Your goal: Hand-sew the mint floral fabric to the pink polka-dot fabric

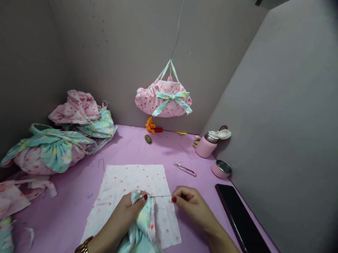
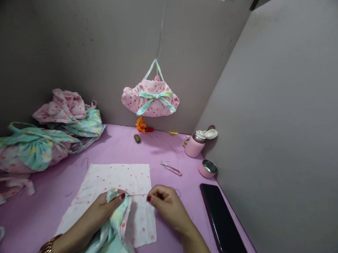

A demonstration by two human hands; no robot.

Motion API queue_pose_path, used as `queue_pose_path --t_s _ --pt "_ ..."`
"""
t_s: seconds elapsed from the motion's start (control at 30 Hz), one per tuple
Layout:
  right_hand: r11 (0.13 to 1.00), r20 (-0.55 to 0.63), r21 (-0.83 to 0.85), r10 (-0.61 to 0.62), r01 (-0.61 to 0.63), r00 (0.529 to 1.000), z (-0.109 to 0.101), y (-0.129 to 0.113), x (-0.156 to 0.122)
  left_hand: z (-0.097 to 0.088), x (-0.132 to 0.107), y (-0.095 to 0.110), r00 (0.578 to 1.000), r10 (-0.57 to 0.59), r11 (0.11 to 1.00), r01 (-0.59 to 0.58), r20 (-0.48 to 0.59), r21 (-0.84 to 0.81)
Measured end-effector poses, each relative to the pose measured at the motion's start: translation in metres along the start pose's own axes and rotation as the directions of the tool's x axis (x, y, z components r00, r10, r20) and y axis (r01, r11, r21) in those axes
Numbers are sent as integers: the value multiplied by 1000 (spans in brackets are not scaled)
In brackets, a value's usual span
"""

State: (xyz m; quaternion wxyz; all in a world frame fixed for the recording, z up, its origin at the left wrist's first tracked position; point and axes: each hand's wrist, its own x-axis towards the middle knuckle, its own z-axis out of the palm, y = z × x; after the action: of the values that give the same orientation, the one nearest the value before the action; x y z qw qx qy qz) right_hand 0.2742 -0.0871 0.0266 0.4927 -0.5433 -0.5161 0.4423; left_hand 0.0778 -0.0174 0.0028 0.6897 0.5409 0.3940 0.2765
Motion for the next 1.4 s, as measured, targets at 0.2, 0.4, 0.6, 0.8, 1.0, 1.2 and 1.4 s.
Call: queue_pose_path --t_s 0.2,0.4,0.6,0.8,1.0,1.2,1.4 --pt "863 -44 490 -116 122 992 -25 -5 -10 1 -3 1 1000 19 1000 -20 -11 -14" --pt "870 297 492 -191 21 936 -34 -1 -17 1 -4 4 999 27 1000 -27 -18 1" --pt "986 -47 118 128 -122 991 -15 -1 -1 2 -4 3 999 46 998 -46 16 42" --pt "977 -37 86 197 -194 980 37 14 7 3 -2 0 991 111 985 -119 70 121" --pt "979 -99 64 199 -194 975 44 16 4 2 0 -4 991 111 981 -120 69 149" --pt "982 -77 30 188 -186 979 46 9 2 4 -2 -1 995 87 984 -94 48 150" --pt "991 -112 -90 91 -102 989 43 11 0 4 -4 3 998 63 991 -66 27 115"
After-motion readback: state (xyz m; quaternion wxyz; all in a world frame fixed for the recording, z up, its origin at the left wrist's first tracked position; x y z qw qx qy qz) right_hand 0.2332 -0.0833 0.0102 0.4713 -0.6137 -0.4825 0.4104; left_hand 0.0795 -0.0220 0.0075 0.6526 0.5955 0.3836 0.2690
